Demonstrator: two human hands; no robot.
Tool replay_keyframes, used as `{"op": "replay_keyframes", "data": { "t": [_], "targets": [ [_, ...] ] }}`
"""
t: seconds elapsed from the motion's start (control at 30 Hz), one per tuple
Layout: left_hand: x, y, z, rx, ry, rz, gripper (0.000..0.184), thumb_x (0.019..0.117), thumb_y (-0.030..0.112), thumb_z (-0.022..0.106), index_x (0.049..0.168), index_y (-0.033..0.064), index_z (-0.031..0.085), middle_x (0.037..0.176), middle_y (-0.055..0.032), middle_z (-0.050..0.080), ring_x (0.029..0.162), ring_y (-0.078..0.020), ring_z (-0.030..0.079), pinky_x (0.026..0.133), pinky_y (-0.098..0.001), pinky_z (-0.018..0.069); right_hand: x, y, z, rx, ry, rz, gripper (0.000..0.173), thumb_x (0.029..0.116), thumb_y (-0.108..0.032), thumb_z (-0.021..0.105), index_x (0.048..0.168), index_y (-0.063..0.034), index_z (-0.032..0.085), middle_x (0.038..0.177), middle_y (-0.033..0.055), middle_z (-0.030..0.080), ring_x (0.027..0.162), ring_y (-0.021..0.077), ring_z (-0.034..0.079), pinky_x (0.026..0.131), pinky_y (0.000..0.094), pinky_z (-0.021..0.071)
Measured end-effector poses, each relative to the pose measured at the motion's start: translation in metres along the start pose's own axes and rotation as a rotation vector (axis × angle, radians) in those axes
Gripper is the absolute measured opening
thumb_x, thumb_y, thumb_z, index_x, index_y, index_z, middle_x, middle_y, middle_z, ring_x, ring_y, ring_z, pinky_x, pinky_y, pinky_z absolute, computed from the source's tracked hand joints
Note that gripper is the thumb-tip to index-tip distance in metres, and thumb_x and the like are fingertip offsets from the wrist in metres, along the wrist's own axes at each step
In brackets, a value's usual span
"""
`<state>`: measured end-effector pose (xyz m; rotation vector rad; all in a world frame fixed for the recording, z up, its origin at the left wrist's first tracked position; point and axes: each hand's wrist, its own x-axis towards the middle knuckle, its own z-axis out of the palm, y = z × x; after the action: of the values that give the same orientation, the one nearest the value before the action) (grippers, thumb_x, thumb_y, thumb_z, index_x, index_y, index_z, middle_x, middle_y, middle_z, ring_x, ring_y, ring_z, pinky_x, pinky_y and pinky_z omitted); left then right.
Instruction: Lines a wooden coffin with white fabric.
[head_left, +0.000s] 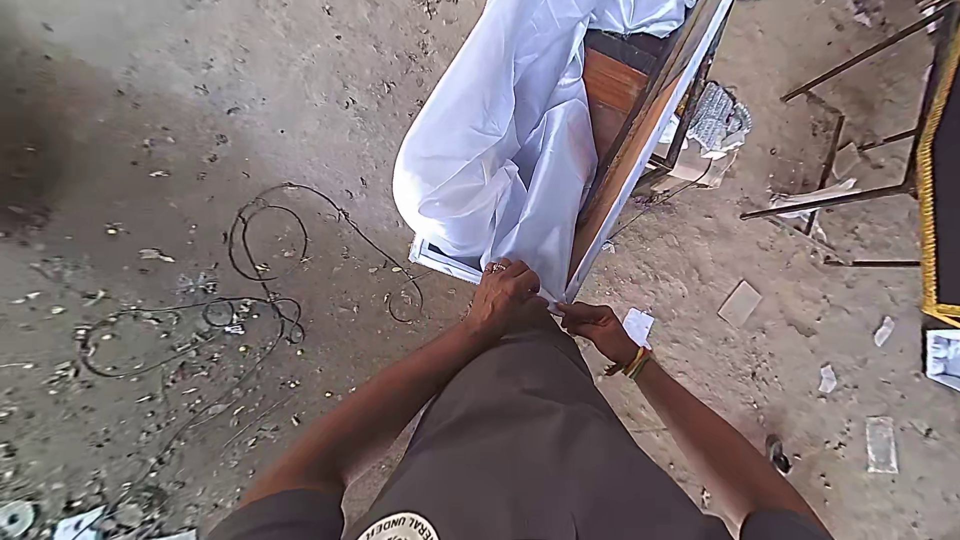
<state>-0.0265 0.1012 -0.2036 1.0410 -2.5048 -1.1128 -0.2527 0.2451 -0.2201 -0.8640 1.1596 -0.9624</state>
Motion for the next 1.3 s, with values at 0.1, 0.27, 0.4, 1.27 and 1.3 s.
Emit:
{"op": "replay_keyframes", "data": {
  "t": [0.1,0.27,0.4,1.27,1.3],
  "targets": [
    [0.003,0.001,0.000,0.013,-0.038,0.019,0.037,0.0945,0.049,0.066,0.091,0.0122,0.068,0.096,-0.0091,0.067,0.097,-0.0302,0.063,0.087,-0.0506,0.0459,0.000,-0.002,-0.004,0.086,-0.011,0.006,0.038,0.0900,0.010,0.056,0.124,0.0016,0.071,0.113,0.0067,0.076,0.097,0.0123,0.071,0.089,0.0336,0.0602],
    [0.005,0.001,-0.002,0.027,-0.065,0.016,0.041,0.0964,0.052,0.063,0.088,0.0118,0.067,0.095,-0.0086,0.067,0.095,-0.0286,0.063,0.086,-0.0496,0.0456,-0.002,-0.014,-0.016,0.242,0.268,-0.007,0.026,0.0957,-0.002,0.059,0.117,-0.0001,0.074,0.092,0.0036,0.075,0.076,0.0105,0.068,0.071,0.0306,0.0593],
    [0.002,-0.001,-0.001,0.032,-0.031,0.032,0.044,0.0974,0.055,0.062,0.085,0.0125,0.066,0.093,-0.0070,0.067,0.093,-0.0253,0.062,0.087,-0.0461,0.0454,0.003,-0.022,-0.022,-0.042,0.460,0.078,0.009,0.0971,-0.010,0.066,0.097,-0.0015,0.068,0.075,-0.0008,0.069,0.062,0.0080,0.064,0.059,0.0259,0.0570],
    [0.014,-0.012,-0.012,0.018,-0.212,0.078,0.045,0.0949,0.052,0.064,0.084,0.0090,0.065,0.088,-0.0096,0.065,0.091,-0.0300,0.064,0.082,-0.0505,0.0483,0.009,0.002,0.057,-0.045,0.592,0.168,0.022,0.0874,-0.017,0.076,0.081,-0.0065,0.058,0.063,-0.0008,0.061,0.056,0.0113,0.063,0.057,0.0301,0.0579],
    [0.015,-0.012,-0.011,0.018,-0.210,0.079,0.044,0.0947,0.052,0.064,0.084,0.0092,0.065,0.088,-0.0094,0.065,0.090,-0.0302,0.064,0.082,-0.0506,0.0483,0.009,0.003,0.056,-0.034,0.582,0.163,0.022,0.0878,-0.016,0.076,0.081,-0.0063,0.057,0.064,-0.0001,0.063,0.056,0.0122,0.065,0.058,0.0310,0.0589]
  ]
}}
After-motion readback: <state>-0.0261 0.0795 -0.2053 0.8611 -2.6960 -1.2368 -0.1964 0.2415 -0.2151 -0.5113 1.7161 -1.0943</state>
